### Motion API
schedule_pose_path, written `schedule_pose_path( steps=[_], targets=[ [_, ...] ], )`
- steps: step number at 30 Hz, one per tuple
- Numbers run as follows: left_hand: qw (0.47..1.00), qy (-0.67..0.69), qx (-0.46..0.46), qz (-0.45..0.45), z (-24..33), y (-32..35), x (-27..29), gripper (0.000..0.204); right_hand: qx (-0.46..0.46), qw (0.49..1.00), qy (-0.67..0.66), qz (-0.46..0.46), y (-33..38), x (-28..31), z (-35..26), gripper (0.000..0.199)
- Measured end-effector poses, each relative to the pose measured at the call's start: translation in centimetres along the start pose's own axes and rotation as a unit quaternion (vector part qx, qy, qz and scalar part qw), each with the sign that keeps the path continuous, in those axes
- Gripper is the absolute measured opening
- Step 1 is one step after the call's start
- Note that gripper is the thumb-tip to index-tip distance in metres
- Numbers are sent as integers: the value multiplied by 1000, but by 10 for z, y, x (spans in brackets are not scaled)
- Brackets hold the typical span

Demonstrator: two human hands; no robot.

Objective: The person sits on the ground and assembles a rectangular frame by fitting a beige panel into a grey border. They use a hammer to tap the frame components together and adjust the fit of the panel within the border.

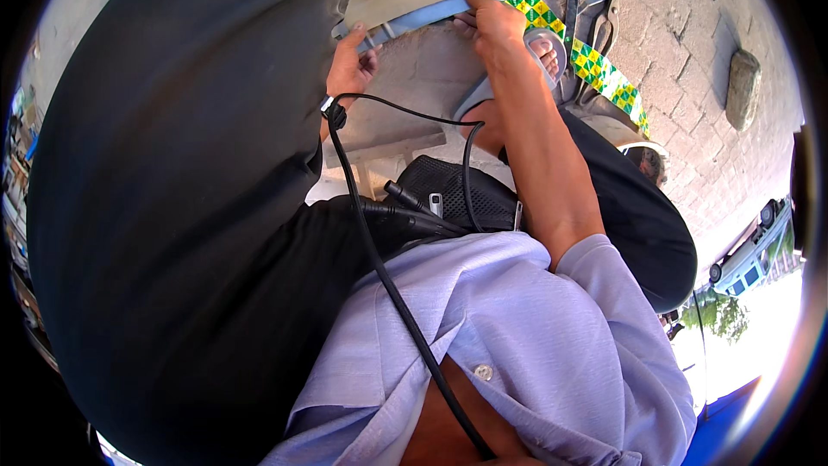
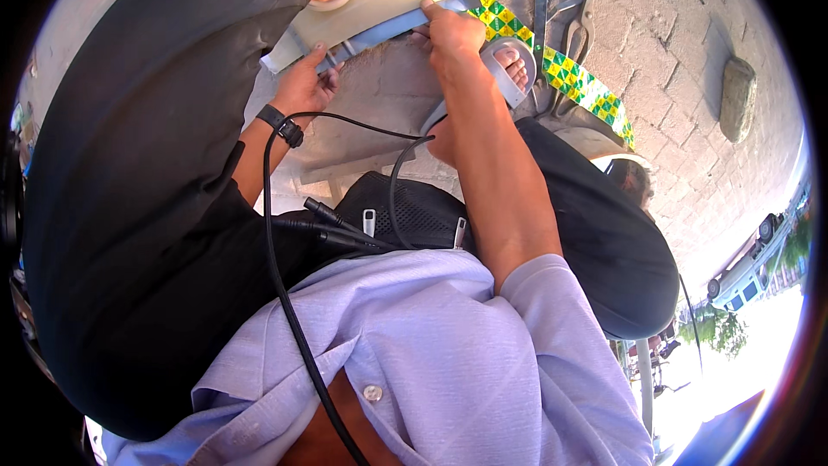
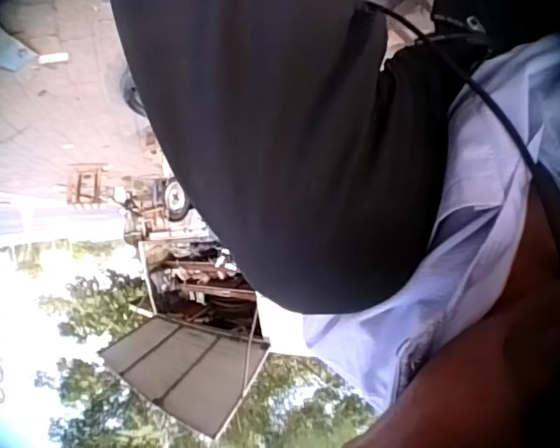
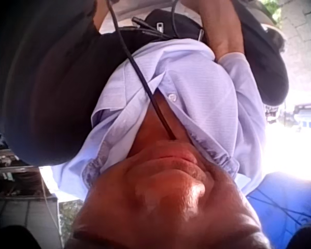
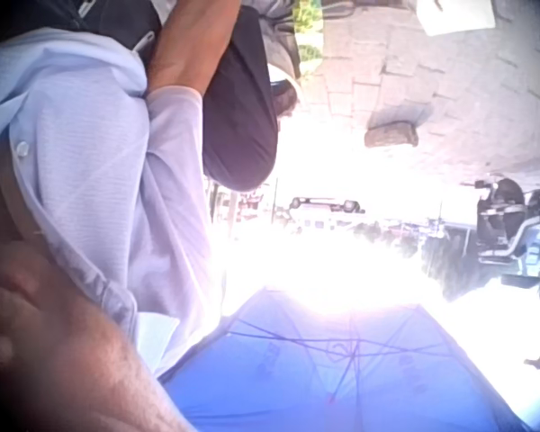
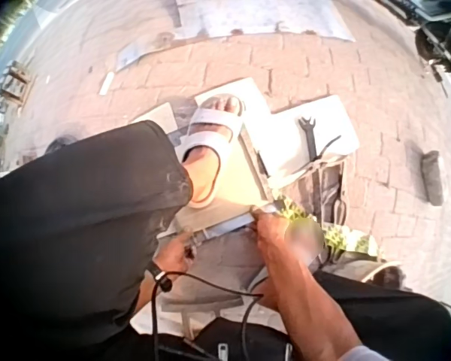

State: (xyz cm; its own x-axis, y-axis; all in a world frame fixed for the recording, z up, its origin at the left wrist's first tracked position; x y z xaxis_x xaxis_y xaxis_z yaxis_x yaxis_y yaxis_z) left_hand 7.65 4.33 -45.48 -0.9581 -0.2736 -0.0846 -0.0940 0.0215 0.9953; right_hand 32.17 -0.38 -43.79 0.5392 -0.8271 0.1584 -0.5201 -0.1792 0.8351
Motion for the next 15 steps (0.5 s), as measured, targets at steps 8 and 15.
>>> schedule_pose_path(
  steps=[8, 15],
  targets=[
    [999, 44, 10, 16, -2, 3, 1, 35, -72, 994, -63, -60, 11, -12, 18, 42],
    [1000, 19, 3, 11, -7, 14, -8, 33, -158, 977, -59, -129, 40, -44, 52, 48]
  ],
)
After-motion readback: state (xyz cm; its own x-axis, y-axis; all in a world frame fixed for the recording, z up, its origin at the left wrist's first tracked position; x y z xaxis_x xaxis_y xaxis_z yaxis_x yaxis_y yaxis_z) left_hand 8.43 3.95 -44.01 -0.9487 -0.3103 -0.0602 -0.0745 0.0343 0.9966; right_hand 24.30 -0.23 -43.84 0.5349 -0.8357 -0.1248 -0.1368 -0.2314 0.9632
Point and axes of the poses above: each hand's wrist, its own y-axis away from the middle knuckle, its own x-axis out of the back of the hand, z = x × y, the point moved 3 cm from there along -y, towards the middle knuckle, and after that the axes turned 7 degrees about x, right-handed, at the moved point
